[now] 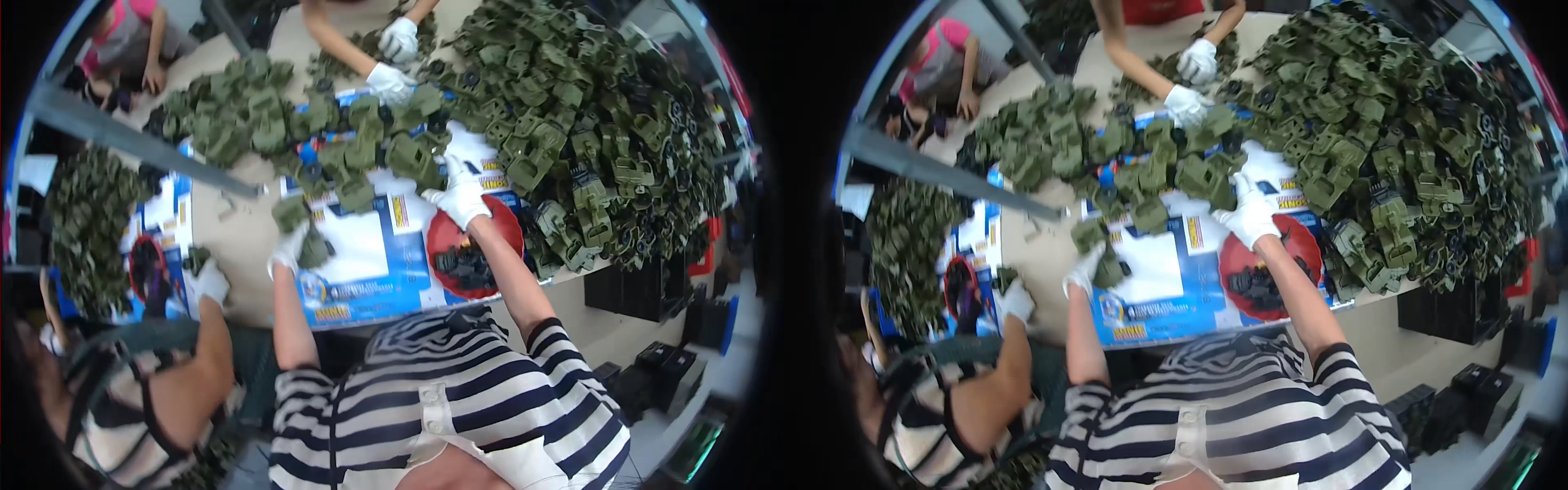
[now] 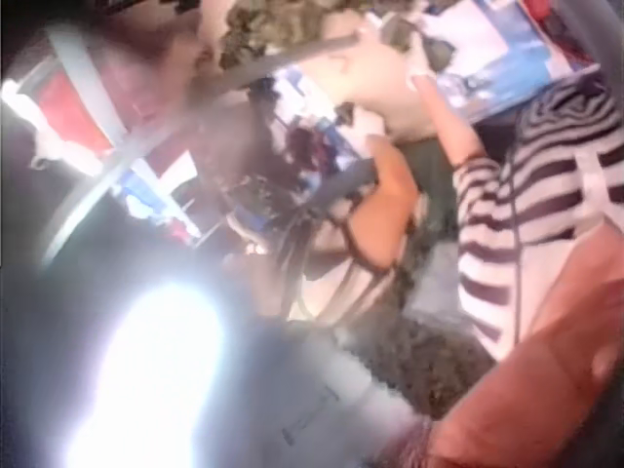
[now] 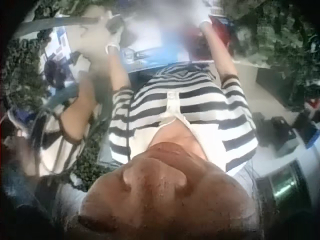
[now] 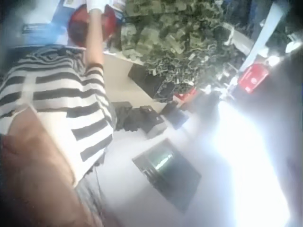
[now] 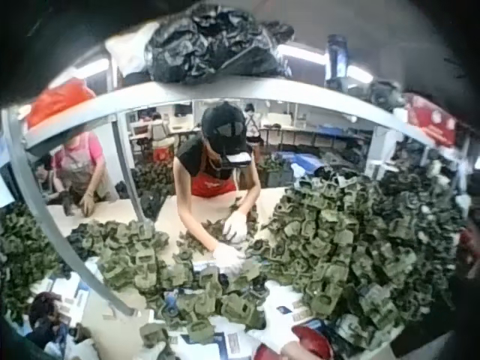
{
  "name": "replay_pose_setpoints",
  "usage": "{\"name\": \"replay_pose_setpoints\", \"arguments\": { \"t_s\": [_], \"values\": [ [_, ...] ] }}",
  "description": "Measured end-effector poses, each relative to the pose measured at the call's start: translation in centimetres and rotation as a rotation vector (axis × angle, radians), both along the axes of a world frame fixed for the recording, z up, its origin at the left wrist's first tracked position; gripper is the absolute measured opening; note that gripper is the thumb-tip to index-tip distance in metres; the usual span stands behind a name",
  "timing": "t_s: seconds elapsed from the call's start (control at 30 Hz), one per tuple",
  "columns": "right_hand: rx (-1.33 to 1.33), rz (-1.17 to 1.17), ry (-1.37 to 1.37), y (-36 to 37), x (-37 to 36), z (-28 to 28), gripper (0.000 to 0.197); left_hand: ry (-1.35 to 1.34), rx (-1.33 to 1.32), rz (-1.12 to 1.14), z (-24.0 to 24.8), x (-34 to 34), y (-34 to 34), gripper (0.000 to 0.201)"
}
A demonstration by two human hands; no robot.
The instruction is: The person assembles green plastic toy tanks by hand. They pick up a tank body and a black track piece from a red bowl, fit the track into the body, and place the completed unit onto a table. The process is repeated continuously with multiple units.
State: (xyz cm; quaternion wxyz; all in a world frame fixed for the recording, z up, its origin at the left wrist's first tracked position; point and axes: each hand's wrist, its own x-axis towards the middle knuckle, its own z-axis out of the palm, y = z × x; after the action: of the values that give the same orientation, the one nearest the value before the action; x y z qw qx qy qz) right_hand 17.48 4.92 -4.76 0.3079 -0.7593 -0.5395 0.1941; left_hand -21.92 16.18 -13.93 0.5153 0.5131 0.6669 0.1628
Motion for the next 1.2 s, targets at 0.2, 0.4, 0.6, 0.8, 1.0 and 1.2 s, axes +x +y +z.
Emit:
{"name": "replay_pose_setpoints", "arguments": {
  "t_s": [0.2, 0.4, 0.6, 0.8, 1.0, 1.2],
  "values": [
    [-0.031, -0.058, 0.066, 5.1, 0.0, -5.5, 0.082, 0.371, 0.026, -0.231, 11.0, 2.5, -7.0, 0.046],
    [0.067, -0.067, 0.145, 6.0, -0.1, -6.3, 0.07, 0.73, 0.731, -1.132, 13.4, 5.2, -5.3, 0.081],
    [0.258, -0.146, 0.363, 2.2, -2.4, -2.9, 0.075, 0.773, 0.344, -1.219, 11.3, 5.9, -5.9, 0.081],
    [-0.201, -0.163, 1.349, -3.8, -8.0, 4.1, 0.043, 0.8, 0.007, -0.522, 9.1, 4.8, -11.4, 0.075],
    [-0.492, -0.178, 1.278, -5.6, -11.1, 1.9, 0.044, 0.421, 0.236, -0.242, 5.3, 3.7, -13.1, 0.064],
    [-0.503, 0.07, 0.211, -6.9, -13.5, 0.1, 0.112, 0.003, 0.207, -0.024, 2.9, 4.7, -13.3, 0.084]
  ]
}}
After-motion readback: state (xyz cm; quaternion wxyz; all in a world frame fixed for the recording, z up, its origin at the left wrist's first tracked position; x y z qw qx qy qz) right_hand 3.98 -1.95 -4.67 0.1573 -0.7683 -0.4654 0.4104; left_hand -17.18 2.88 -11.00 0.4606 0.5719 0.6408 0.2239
